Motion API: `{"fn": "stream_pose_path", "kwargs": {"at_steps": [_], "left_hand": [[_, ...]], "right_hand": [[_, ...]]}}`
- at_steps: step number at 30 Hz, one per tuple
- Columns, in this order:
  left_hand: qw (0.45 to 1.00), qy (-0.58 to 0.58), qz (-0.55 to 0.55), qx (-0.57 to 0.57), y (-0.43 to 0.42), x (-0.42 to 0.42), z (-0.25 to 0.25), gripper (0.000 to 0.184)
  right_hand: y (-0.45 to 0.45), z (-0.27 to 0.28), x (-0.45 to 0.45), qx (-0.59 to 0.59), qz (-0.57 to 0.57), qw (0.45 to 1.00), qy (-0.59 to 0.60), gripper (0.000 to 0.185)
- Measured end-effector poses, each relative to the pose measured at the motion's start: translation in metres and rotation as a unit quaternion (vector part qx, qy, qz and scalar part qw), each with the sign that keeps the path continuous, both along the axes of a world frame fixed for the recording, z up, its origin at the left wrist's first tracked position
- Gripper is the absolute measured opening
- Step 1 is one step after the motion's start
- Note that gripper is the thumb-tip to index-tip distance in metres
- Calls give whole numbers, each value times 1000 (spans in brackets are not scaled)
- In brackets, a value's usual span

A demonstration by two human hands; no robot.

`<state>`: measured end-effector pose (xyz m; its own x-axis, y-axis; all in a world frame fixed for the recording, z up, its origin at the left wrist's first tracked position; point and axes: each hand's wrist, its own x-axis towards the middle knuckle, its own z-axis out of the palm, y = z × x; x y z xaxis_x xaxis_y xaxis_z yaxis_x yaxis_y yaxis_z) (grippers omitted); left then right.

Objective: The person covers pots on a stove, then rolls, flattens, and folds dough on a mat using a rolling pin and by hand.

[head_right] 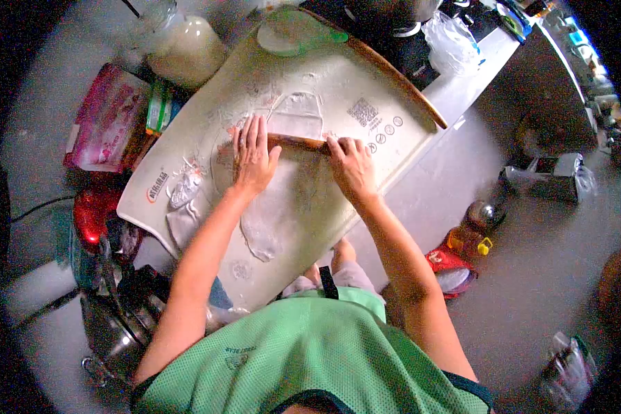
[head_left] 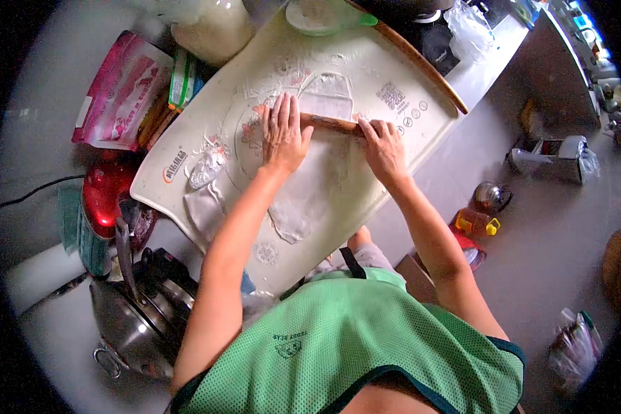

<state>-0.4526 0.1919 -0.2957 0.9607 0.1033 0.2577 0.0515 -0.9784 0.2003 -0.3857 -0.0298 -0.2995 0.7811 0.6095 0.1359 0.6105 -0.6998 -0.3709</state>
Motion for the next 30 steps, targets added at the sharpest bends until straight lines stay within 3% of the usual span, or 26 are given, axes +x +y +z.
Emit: {"fn": "stream_pose_path", "kwargs": {"at_steps": [3, 5, 7, 8, 12, 13, 14, 19, 23, 25, 26, 30], "left_hand": [[999, -34, 18, 6, 1, 26, -16, 71], [998, -57, 19, -7, 8, 48, -16, 61], [998, -39, 18, -47, 20, 83, -25, 47], [997, -75, 22, -26, 26, 103, -34, 38], [991, -106, 74, 34, 32, 155, -36, 24], [991, -106, 76, 35, 36, 169, -40, 24], [993, -70, 87, 21, 40, 181, -43, 25], [984, 103, 139, -47, 43, 203, -21, 28], [984, 60, 153, -67, 37, 186, -21, 27], [989, -105, 99, -17, 38, 164, -53, 27], [996, -81, 37, 19, 43, 147, -66, 28], [995, -93, -16, -17, 20, 92, -18, 39]], "right_hand": [[2, 1, 23, -6, -11, 997, -80, 37], [10, -3, 36, -18, -13, 997, -71, 37], [23, -10, 49, -9, -59, 982, -180, 42], [29, -8, 55, -29, -73, 988, -134, 50], [43, -6, 118, -51, -63, 989, -127, 51], [48, -6, 133, -31, -68, 983, -167, 34], [51, -4, 147, -24, -65, 986, -154, 31], [53, -30, 195, -24, -53, 979, -194, 28], [52, -9, 163, -34, -75, 989, -121, 29], [41, -21, 142, 43, -8, 976, -212, 31], [35, -8, 124, 33, 19, 984, -174, 31], [9, -12, 104, 11, 8, 993, -115, 32]]}}
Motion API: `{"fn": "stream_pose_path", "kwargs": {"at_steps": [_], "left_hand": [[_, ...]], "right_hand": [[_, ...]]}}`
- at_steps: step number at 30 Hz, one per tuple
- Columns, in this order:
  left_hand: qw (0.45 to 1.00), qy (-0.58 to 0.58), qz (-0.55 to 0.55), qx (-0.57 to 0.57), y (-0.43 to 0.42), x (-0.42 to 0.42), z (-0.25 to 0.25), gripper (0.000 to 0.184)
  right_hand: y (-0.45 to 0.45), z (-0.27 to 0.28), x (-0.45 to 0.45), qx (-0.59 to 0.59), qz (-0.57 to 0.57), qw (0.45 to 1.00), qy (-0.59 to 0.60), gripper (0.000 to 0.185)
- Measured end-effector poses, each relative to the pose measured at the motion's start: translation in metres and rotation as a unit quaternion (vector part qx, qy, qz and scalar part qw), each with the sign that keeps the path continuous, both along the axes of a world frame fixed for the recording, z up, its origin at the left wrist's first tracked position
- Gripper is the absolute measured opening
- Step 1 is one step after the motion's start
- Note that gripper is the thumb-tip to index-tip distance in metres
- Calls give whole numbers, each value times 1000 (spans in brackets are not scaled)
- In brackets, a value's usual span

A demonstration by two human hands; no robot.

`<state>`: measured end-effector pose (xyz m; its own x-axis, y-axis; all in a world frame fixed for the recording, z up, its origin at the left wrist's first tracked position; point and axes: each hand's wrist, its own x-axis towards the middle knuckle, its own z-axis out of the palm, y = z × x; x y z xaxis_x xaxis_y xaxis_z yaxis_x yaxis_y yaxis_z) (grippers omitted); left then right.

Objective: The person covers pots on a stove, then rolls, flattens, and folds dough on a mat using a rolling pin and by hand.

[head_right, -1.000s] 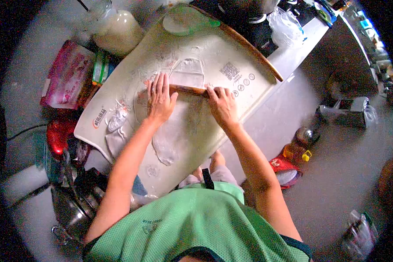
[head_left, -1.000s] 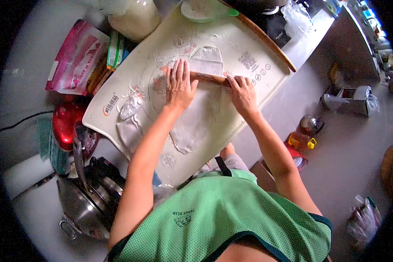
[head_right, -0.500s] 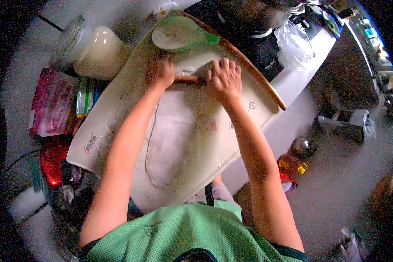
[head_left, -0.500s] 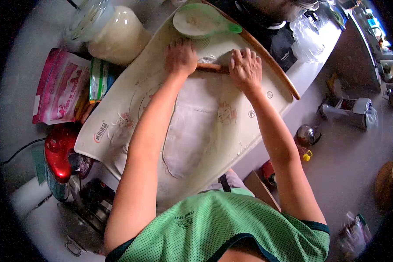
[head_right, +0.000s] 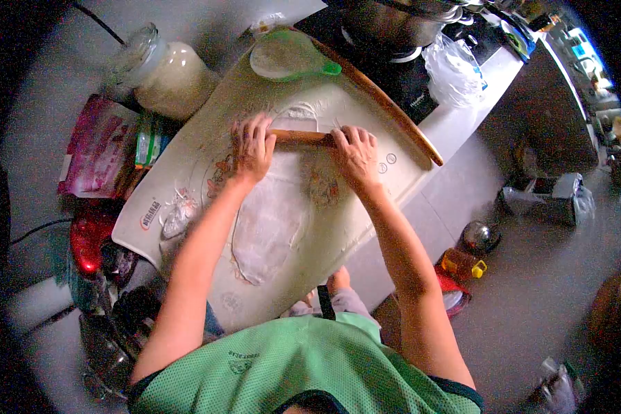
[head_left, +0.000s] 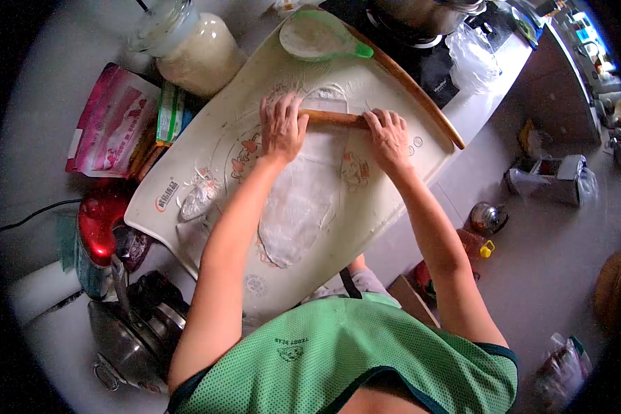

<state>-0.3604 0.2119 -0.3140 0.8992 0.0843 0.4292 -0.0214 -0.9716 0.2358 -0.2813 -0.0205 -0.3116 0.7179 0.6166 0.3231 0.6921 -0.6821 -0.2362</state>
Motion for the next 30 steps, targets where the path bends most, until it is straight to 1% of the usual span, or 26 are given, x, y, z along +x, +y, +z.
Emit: {"fn": "stream_pose_path", "kwargs": {"at_steps": [1, 2, 3, 5, 6, 7, 9, 10, 11, 14, 16, 17, 19, 21, 23, 24, 26, 27, 29, 30], "left_hand": [[1000, 10, 9, 14, -6, -8, 0, 47], [999, 20, 18, 28, -9, -12, -1, 56], [999, 19, 19, 29, -13, -12, -6, 56], [994, 24, 93, -54, -22, -12, -18, 71], [991, 30, 107, -75, -23, -13, -17, 76], [991, 31, 108, -76, -24, -16, -15, 76], [985, 102, 107, -85, -28, -32, -10, 77], [984, 57, 121, -118, -33, -43, -11, 73], [983, 59, 126, -118, -35, -60, -9, 73], [975, 81, 169, -116, -47, -124, 1, 68], [954, 116, 242, -131, -54, -163, 18, 61], [953, 119, 245, -133, -55, -178, 21, 61], [931, 158, 278, -177, -56, -207, 22, 57], [924, 170, 284, -191, -56, -220, 23, 54], [864, 260, 330, -278, -59, -225, 36, 39], [864, 258, 330, -279, -57, -229, 36, 39], [844, 324, 315, -290, -55, -236, 33, 29], [845, 321, 314, -291, -54, -240, 26, 29], [850, 330, 269, -311, -53, -246, 11, 27], [850, 272, 283, -352, -58, -245, 19, 27]], "right_hand": [[-7, 2, 1, 1, -1, 1000, -2, 32], [-14, 3, 3, -6, -19, 1000, 21, 32], [-21, 4, 5, -13, -36, 998, 44, 32], [-23, 5, 9, -5, -38, 998, 58, 32], [-22, 6, 10, -1, -31, 998, 46, 32], [-21, 7, 11, 3, -23, 999, 35, 33], [-10, 5, 13, 4, -15, 1000, 21, 34], [-3, 5, 13, 17, -8, 1000, 12, 35], [2, 4, 13, 29, -1, 1000, 4, 36], [14, -2, 24, 28, -14, 999, 44, 33], [19, -5, 24, 29, -27, 997, 66, 30], [19, -5, 23, 30, -32, 997, 68, 28], [21, -5, 19, 22, -33, 996, 76, 28], [21, -4, 10, 57, -37, 996, 60, 28], [21, 1, -4, 58, -40, 995, 76, 28], [22, -3, -7, 62, -38, 995, 71, 29], [20, -9, -15, 67, -36, 995, 63, 29], [20, -9, -20, 74, -46, 994, 72, 28], [18, -5, -34, 83, -57, 992, 76, 28], [17, -2, -44, 102, -39, 991, 79, 27]]}}
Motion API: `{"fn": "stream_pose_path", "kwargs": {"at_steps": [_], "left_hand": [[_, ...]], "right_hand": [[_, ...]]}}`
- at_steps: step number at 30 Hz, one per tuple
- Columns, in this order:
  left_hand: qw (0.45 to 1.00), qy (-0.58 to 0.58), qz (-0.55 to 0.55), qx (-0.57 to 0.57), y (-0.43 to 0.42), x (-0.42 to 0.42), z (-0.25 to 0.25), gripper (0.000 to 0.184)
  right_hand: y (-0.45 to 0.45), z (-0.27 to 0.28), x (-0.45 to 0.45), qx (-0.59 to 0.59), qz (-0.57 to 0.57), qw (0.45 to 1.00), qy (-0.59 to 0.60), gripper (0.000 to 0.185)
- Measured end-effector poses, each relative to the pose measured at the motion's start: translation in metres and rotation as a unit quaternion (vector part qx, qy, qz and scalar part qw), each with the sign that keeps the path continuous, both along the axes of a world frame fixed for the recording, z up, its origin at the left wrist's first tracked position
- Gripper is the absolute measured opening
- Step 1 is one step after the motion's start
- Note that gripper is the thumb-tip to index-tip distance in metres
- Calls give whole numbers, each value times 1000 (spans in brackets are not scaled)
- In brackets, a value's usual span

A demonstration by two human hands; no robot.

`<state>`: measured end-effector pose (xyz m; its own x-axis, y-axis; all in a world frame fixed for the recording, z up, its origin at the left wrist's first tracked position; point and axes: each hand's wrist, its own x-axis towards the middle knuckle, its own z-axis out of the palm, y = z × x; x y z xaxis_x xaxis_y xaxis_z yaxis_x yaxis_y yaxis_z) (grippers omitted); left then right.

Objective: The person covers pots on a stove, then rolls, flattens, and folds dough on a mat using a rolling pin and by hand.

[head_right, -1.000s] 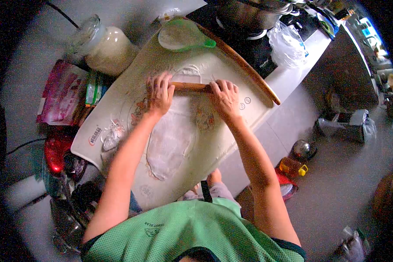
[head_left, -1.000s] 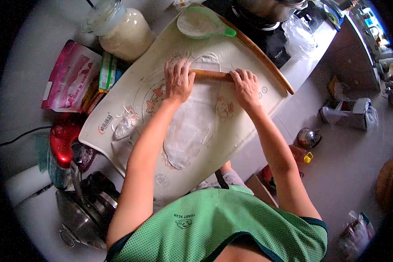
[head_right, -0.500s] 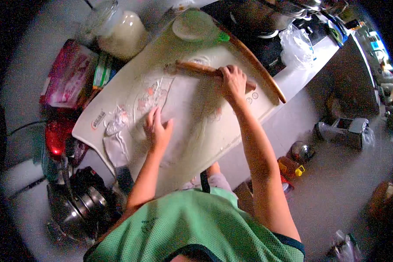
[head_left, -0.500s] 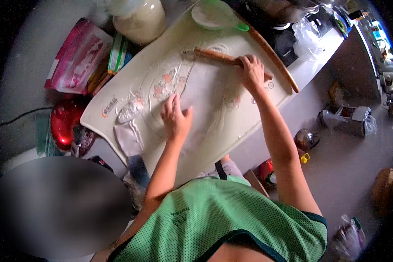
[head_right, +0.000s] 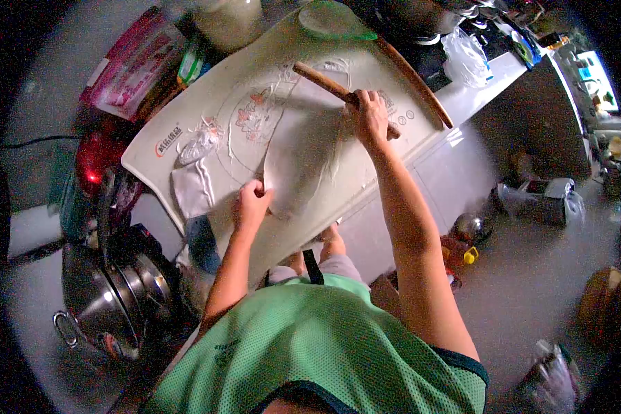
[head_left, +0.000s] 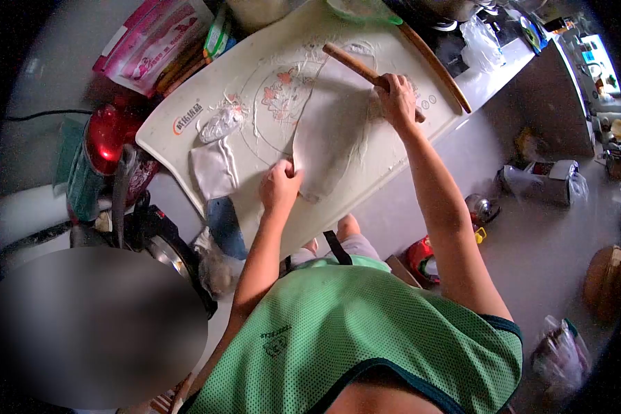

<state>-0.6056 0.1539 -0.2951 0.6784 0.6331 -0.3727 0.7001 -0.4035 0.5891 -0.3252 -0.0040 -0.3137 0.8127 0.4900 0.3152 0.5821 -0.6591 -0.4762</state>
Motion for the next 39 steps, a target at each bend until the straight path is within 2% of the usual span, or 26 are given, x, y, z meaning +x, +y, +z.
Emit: {"fn": "stream_pose_path", "kwargs": {"at_steps": [2, 3, 5, 6, 7, 9, 11, 14, 16, 17, 18, 19, 20, 21, 23, 24, 26, 28, 33, 35, 36, 37, 39], "left_hand": [[980, -153, 116, -51, -15, 3, -3, 29], [980, -157, 114, -52, -21, 2, -21, 29], [925, -295, 165, -174, -31, 0, -52, 28], [945, -227, 151, -181, -32, -2, -47, 25], [944, -230, 150, -181, -32, -7, -43, 25], [914, -230, 177, -283, -30, -19, -33, 22], [902, -237, 176, -314, -18, -42, -32, 21], [927, -191, 164, -277, 0, -83, -21, 21], [975, -90, 70, -190, 8, -108, -13, 30], [975, -88, 71, -191, 4, -117, -7, 30], [993, -111, 42, -26, -1, -120, 5, 37], [982, -129, 12, 138, -5, -122, 18, 45], [974, -133, -30, 182, -5, -116, 31, 56], [974, -131, -31, 180, -5, -103, 32, 56], [937, -234, -146, 216, -6, -63, 29, 60], [927, -210, -182, 253, -8, -42, 29, 64], [900, -175, -241, 319, -2, -5, 7, 73], [894, -183, -249, 324, 4, 18, -5, 74], [884, -212, -261, 326, 25, 92, -14, 71], [875, -246, -253, 331, 33, 124, -15, 69], [872, -228, -258, 348, 37, 144, -15, 66], [868, -210, -262, 365, 39, 160, -18, 63], [863, -245, -251, 365, 47, 193, -31, 58]], "right_hand": [[0, 2, -18, 12, 16, 1000, -22, 27], [0, 5, -29, 15, 22, 999, -17, 28], [1, 14, -54, 12, 49, 999, -14, 27], [2, 13, -65, 10, 67, 998, -12, 26], [3, 12, -75, 0, 81, 997, -7, 26], [4, 12, -93, -38, 113, 990, -71, 27], [2, 6, -112, -31, 136, 990, -24, 30], [4, 14, -138, -72, 121, 990, -23, 29], [6, 12, -152, -83, 114, 990, -9, 29], [6, 15, -163, -107, 91, 990, -16, 33], [6, 15, -171, -97, 91, 990, -35, 34], [7, 16, -180, -88, 92, 991, -51, 34], [9, 18, -190, -131, 73, 989, -8, 41], [13, 18, -198, -132, 72, 989, -6, 41], [17, 18, -210, -162, 7, 985, -62, 50], [16, 21, -214, -185, 4, 982, -22, 58], [11, 3, -212, -191, -21, 981, -33, 59], [4, 0, -204, -199, -32, 979, -39, 69], [20, 12, -129, -186, -23, 982, -24, 74], [25, 12, -100, -183, -1, 983, -29, 81], [29, 13, -84, -178, -1, 983, -40, 73], [30, 11, -73, -180, -1, 983, -39, 73], [35, 7, -46, -172, -11, 983, -67, 63]]}}
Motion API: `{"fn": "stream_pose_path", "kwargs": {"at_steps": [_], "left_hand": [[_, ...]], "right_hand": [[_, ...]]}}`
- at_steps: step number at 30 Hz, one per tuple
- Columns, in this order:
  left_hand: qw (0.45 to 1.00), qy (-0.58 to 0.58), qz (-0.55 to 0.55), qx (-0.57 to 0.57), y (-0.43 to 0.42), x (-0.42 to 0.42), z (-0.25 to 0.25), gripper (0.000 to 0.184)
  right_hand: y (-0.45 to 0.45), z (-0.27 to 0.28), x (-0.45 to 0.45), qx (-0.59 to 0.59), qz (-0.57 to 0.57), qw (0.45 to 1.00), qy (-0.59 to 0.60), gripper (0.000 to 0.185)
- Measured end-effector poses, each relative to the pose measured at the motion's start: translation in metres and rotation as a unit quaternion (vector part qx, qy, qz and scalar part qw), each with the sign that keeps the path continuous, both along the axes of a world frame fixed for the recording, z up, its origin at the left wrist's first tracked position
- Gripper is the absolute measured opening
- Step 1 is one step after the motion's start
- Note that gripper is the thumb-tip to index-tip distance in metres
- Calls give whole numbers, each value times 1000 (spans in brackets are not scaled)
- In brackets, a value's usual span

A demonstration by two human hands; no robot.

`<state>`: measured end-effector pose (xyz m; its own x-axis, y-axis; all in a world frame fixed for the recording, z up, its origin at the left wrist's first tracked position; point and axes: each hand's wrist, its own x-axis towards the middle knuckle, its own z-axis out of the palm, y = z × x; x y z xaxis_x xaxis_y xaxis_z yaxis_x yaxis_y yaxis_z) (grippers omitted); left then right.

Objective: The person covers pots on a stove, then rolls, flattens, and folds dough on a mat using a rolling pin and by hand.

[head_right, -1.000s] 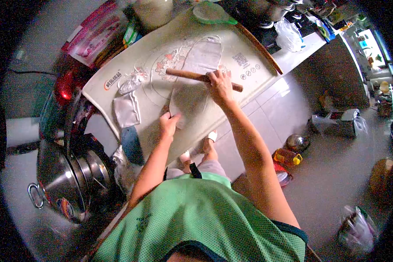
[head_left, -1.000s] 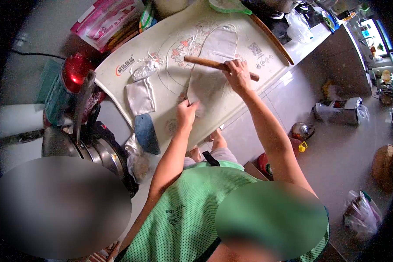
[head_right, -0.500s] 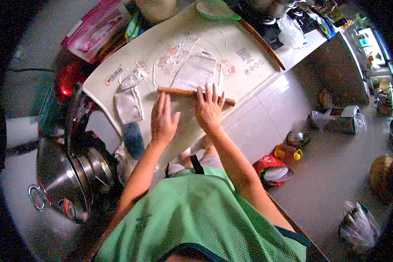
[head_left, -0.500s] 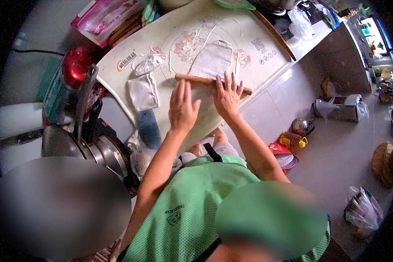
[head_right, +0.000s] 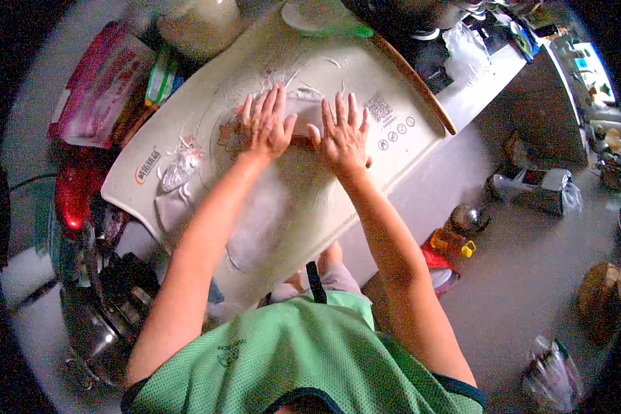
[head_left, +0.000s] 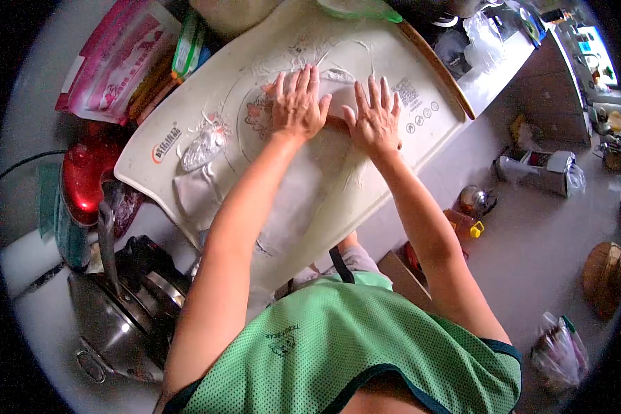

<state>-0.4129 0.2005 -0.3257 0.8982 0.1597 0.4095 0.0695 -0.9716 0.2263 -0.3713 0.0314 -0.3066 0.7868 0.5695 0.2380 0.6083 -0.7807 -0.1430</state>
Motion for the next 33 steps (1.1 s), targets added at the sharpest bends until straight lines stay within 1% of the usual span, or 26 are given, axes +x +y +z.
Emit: {"fn": "stream_pose_path", "kwargs": {"at_steps": [1, 3, 6, 8, 9, 10, 13, 15, 16, 17, 18, 20, 21, 22, 24, 25, 26, 27, 28, 29, 30, 31, 32, 33], "left_hand": [[1000, 11, 1, -14, 3, 8, -2, 57], [999, 27, 4, -34, 7, 19, 3, 55], [1000, 17, 11, -7, 11, 24, -8, 55], [1000, 19, 12, -5, 2, -3, 9, 57], [1000, 11, 17, -2, -2, -24, 19, 60], [1000, 3, 22, 0, -7, -44, 26, 62], [998, 61, 13, -12, -17, -83, 18, 71], [998, 68, 8, -4, -15, -64, 18, 72], [997, 80, 9, 1, -13, -55, 18, 73], [998, 53, -21, 20, -4, -41, 13, 75], [998, 50, -20, 22, 2, -27, 10, 75], [998, 37, -46, -17, 7, -6, 7, 70], [999, 20, -41, -21, 7, 4, 8, 66], [999, 15, -40, -21, 9, 21, 5, 66], [999, 43, -12, -24, 12, 56, -3, 60], [999, 52, -2, -11, 10, 72, 9, 55], [999, 50, -1, -13, 10, 88, 3, 55], [998, 49, 28, -14, 12, 104, -8, 55], [997, 51, 57, -18, 7, 106, -2, 54], [993, 93, 53, -51, 6, 105, 5, 55], [993, 92, 56, -50, 4, 99, 8, 55], [997, 36, 48, -53, 3, 89, 8, 56], [998, -21, 37, -55, 3, 79, 9, 58], [997, -16, 62, -47, -4, 58, 9, 63]], "right_hand": [[2, -1, 8, 11, -2, 1000, -7, 56], [5, -4, 21, 11, -7, 1000, 4, 56], [-2, -4, 22, 26, 1, 1000, 4, 51], [-17, -8, -1, 64, 119, 990, 27, 46], [-30, -11, -16, -2, 148, 989, -3, 45], [-37, -9, -27, 5, 155, 987, 30, 46], [-51, 7, -41, 7, 125, 991, 42, 48], [-48, 8, -35, -71, 77, 994, 20, 51], [-46, 8, -31, -73, 82, 994, 21, 51], [-42, 8, -23, -63, 63, 996, 29, 54], [-36, 7, -13, -51, 41, 997, 35, 58], [-34, 9, 6, -41, 48, 997, 38, 59], [-33, 13, 16, -32, 56, 996, 56, 60], [-32, 16, 29, -20, 65, 995, 71, 60], [-27, 13, 53, -36, 72, 996, 41, 60], [-26, 7, 66, -9, 78, 997, 26, 58], [-27, 1, 77, 18, 84, 996, 14, 56], [-27, -5, 87, 45, 102, 994, -6, 53], [-27, -5, 87, 44, 102, 994, -2, 53], [-28, -4, 88, 17, 117, 993, 3, 50], [-27, -3, 89, -7, 133, 991, 5, 48], [-31, -6, 82, -43, 165, 985, -3, 47], [-37, -7, 68, -79, 189, 978, -35, 60], [-41, -10, 61, -59, 176, 983, -4, 54]]}}
